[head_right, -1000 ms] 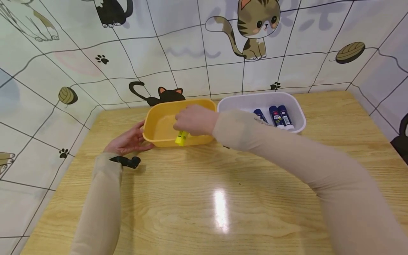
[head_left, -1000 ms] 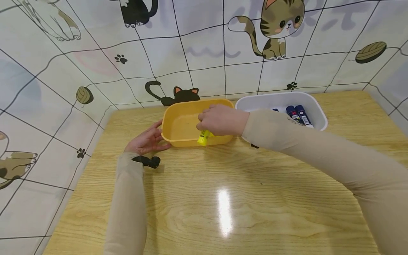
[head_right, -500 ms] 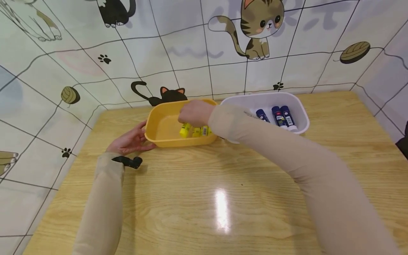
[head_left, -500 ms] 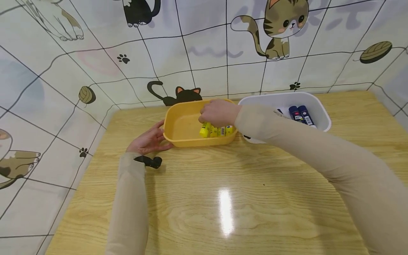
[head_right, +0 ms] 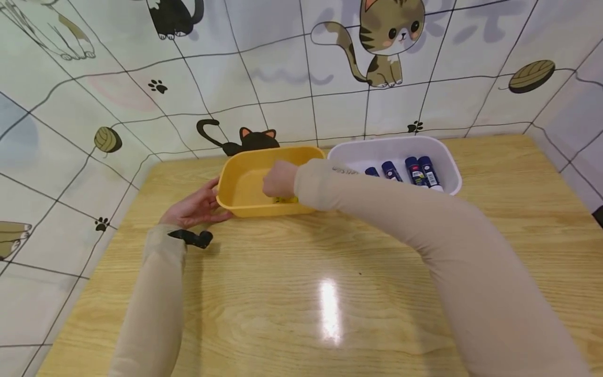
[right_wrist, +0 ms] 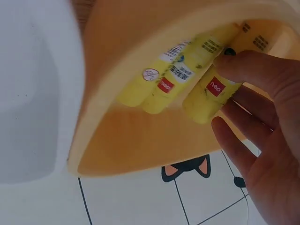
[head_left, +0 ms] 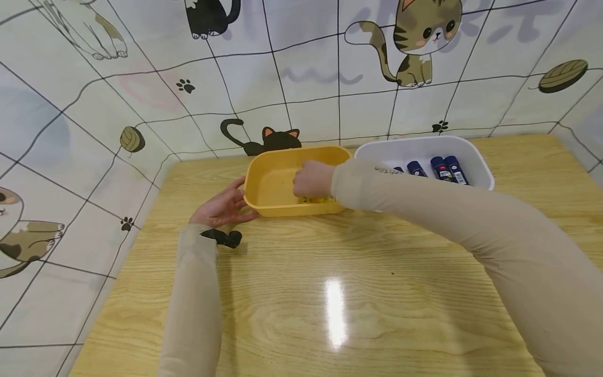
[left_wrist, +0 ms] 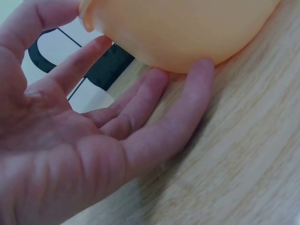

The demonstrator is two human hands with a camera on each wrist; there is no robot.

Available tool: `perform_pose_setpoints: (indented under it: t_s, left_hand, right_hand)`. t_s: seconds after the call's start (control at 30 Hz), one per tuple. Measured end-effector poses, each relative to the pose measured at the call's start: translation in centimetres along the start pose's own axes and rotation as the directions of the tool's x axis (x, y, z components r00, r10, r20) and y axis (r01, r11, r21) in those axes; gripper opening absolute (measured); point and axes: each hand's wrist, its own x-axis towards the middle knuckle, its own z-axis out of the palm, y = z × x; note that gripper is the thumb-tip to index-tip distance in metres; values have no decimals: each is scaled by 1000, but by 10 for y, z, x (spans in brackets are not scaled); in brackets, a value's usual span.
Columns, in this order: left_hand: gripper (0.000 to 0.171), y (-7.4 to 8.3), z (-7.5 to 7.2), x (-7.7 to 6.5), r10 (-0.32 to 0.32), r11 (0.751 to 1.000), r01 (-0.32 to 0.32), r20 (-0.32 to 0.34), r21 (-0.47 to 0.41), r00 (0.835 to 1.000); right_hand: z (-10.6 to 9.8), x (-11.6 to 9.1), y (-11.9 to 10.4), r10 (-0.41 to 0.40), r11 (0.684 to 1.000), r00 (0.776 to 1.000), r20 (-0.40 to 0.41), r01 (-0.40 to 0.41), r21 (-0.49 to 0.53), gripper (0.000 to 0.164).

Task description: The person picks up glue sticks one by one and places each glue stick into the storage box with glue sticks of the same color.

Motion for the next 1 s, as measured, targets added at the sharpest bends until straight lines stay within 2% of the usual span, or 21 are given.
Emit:
perform_pose_setpoints:
  t_s: [0.07, 0.2, 0.47, 0.67, 0.8, 1.0]
  left_hand:
    - [62, 0, 0, 1, 1, 1000, -1, 7, 4, 1000]
    - [61, 0, 1, 2, 6, 999, -6, 10, 35, 1000]
    - [63, -1, 2, 1, 5, 998, -6, 7, 56, 1000]
    - [60, -1, 2, 1, 15, 997, -16, 12, 70, 1000]
    - [61, -1, 1, 2, 7, 998, -8, 12, 62, 1000]
    - [63, -1, 0, 1, -3, 999, 3, 5, 51, 1000]
  right_hand:
    - [4, 1, -1, -1, 1000, 1000, 13, 1, -5, 17]
    - [6, -1, -2, 0, 1000, 1000, -16, 0, 6, 15]
    - [-2, -11, -6, 32, 989, 997, -67, -22, 148, 12]
    - [-14, -25, -13, 112, 965, 987, -115, -81, 250, 14]
    - [-21, -38, -25, 138, 967, 980, -140, -103, 233, 14]
    - [-25, -62, -49, 138, 972, 968, -212, -92, 215, 14]
